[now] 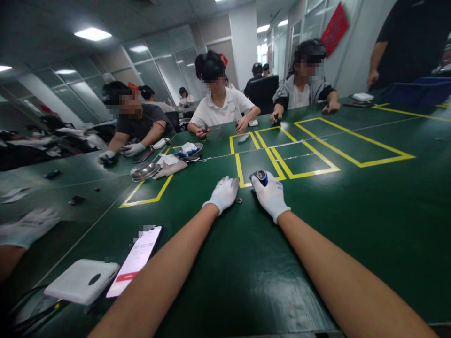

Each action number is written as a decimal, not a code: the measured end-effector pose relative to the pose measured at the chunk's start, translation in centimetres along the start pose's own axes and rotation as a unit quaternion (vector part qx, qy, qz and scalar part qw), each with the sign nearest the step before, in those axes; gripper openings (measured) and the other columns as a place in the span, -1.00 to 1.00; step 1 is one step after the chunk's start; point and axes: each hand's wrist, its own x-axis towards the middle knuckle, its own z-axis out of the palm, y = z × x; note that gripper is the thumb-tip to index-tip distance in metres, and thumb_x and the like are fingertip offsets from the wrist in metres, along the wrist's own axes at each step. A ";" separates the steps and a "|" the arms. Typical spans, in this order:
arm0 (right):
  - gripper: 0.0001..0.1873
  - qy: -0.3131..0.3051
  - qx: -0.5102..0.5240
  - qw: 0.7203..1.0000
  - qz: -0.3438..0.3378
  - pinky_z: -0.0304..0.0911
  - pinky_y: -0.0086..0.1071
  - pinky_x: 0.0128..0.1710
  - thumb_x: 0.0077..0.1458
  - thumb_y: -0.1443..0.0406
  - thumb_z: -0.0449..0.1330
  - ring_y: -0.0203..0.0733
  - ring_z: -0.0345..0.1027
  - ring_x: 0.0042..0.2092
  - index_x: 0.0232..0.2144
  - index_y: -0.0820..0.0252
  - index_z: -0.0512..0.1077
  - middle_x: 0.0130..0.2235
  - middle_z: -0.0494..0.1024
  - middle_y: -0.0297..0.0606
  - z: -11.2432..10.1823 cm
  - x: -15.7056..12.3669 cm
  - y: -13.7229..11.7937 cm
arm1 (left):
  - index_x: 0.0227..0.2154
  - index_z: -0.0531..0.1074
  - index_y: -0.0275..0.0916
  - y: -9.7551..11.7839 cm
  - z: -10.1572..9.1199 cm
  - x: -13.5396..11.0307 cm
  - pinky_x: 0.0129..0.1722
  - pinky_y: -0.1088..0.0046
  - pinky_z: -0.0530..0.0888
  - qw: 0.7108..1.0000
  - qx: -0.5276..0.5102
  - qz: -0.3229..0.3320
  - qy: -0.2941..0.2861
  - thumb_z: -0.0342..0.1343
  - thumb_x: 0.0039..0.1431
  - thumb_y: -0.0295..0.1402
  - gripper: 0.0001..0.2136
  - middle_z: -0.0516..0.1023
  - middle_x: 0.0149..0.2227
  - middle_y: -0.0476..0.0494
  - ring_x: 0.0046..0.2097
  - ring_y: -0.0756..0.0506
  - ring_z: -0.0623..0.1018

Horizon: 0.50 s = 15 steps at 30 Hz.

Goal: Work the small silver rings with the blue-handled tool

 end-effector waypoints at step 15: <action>-0.53 0.045 0.015 0.998 0.041 0.30 -0.21 -0.01 0.20 -0.07 0.13 0.02 0.48 -0.10 -0.17 0.17 0.56 -0.17 0.64 -0.08 -0.4 0.6 0.2 | 0.28 0.33 -0.19 1.8 0.0 -3.2 0.33 0.00 0.27 0.983 -0.085 0.163 -0.013 0.10 0.20 0.18 -0.28 0.37 0.30 -0.35 0.32 -0.39 0.34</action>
